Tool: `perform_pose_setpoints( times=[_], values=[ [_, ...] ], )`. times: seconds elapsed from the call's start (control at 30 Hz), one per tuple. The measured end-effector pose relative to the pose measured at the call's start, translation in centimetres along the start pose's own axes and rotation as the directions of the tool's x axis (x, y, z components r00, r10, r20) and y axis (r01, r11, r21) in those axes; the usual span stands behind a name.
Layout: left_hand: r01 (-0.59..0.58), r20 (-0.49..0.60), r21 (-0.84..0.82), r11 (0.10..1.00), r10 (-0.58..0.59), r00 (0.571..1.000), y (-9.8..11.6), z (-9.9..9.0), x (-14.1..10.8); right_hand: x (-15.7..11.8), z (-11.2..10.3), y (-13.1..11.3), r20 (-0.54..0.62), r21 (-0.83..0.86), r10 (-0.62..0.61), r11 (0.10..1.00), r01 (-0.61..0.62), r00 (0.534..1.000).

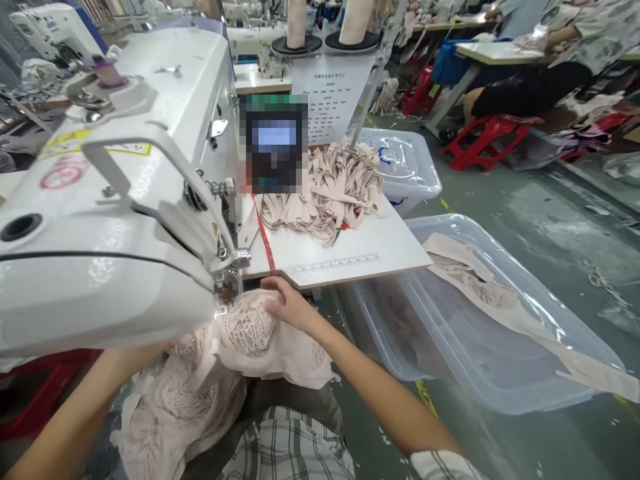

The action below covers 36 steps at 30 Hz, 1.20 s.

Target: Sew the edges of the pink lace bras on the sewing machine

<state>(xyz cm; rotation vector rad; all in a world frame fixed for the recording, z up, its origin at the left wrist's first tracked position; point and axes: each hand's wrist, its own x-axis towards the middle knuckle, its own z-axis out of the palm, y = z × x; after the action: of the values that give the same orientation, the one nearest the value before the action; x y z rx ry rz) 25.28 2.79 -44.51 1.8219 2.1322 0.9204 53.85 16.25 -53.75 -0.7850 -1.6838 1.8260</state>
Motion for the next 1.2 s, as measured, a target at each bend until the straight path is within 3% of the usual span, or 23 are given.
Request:
perform_pose_setpoints(
  times=[0.1, 0.2, 0.33, 0.47, 0.63, 0.7, 0.77, 0.8, 0.83, 0.9, 0.93, 1.0, 1.1, 1.2],
  values=[
    [-0.019, 0.167, 0.022, 1.000, 0.016, 0.986, 0.4, 0.0, 0.0, -1.0, -0.2, 3.1, 0.207, 0.328, 0.104, 0.929, -0.169, 0.973],
    [-0.078, 0.302, 0.082, 0.994, 0.050, 0.952, 0.5, 0.4, -0.2, -2.0, -0.4, 4.8, 0.341, 0.478, 0.160, 0.819, -0.318, 0.926],
    [-0.168, 0.270, 0.264, 0.950, 0.094, 0.958, 0.9, 1.1, -0.4, -2.7, -0.6, 5.2, 0.188, 0.595, 0.255, 0.739, -0.317, 0.948],
    [-0.238, 0.232, 0.397, 0.886, 0.154, 0.960, 1.8, 0.8, -0.1, -2.8, -1.3, 4.5, 0.021, 0.639, 0.294, 0.732, -0.239, 0.956],
    [-0.174, 0.011, 0.291, 0.941, 0.179, 0.984, 5.4, -0.6, -2.3, -3.7, -3.0, 1.6, -0.149, 0.615, 0.253, 0.781, -0.111, 0.956],
    [-0.237, -0.061, 0.198, 0.951, 0.253, 0.966, 8.0, -0.4, -4.3, -4.5, -2.6, -0.7, -0.159, 0.521, 0.160, 0.852, -0.054, 0.974],
    [-0.414, -0.073, 0.065, 0.908, 0.419, 0.905, 10.5, 0.4, -5.9, -5.5, -1.0, -3.6, 0.041, 0.327, 0.006, 0.945, -0.020, 0.999],
    [-0.491, -0.046, 0.016, 0.871, 0.492, 0.870, 11.5, 0.9, -6.4, -5.9, 0.1, -5.1, 0.208, 0.206, -0.063, 0.978, 0.019, 0.976],
    [-0.528, 0.007, -0.020, 0.849, 0.528, 0.849, 12.3, 1.5, -6.7, -6.3, 1.3, -6.5, 0.367, 0.098, -0.105, 0.992, 0.074, 0.924],
    [-0.433, 0.193, -0.087, 0.897, 0.441, 0.876, 12.7, 2.3, -6.5, -6.6, 3.4, -8.7, 0.509, -0.065, -0.135, 0.979, 0.194, 0.850],
    [-0.309, 0.297, -0.111, 0.945, 0.328, 0.897, 12.4, 2.5, -6.1, -6.6, 4.2, -9.4, 0.500, -0.132, -0.132, 0.965, 0.226, 0.856],
    [-0.024, 0.426, -0.134, 0.991, 0.079, 0.901, 11.1, 2.5, -5.1, -6.0, 4.9, -9.9, 0.372, -0.282, -0.107, 0.933, 0.222, 0.922],
    [0.219, 0.353, -0.124, 0.968, -0.163, 0.921, 8.9, 2.0, -3.6, -4.2, 4.7, -9.1, 0.153, -0.461, -0.085, 0.875, 0.147, 0.985],
    [0.227, 0.206, -0.070, 0.971, -0.209, 0.956, 7.4, 2.0, -2.5, -2.3, 4.3, -8.1, 0.076, -0.514, -0.083, 0.851, 0.110, 0.994]
  ],
)
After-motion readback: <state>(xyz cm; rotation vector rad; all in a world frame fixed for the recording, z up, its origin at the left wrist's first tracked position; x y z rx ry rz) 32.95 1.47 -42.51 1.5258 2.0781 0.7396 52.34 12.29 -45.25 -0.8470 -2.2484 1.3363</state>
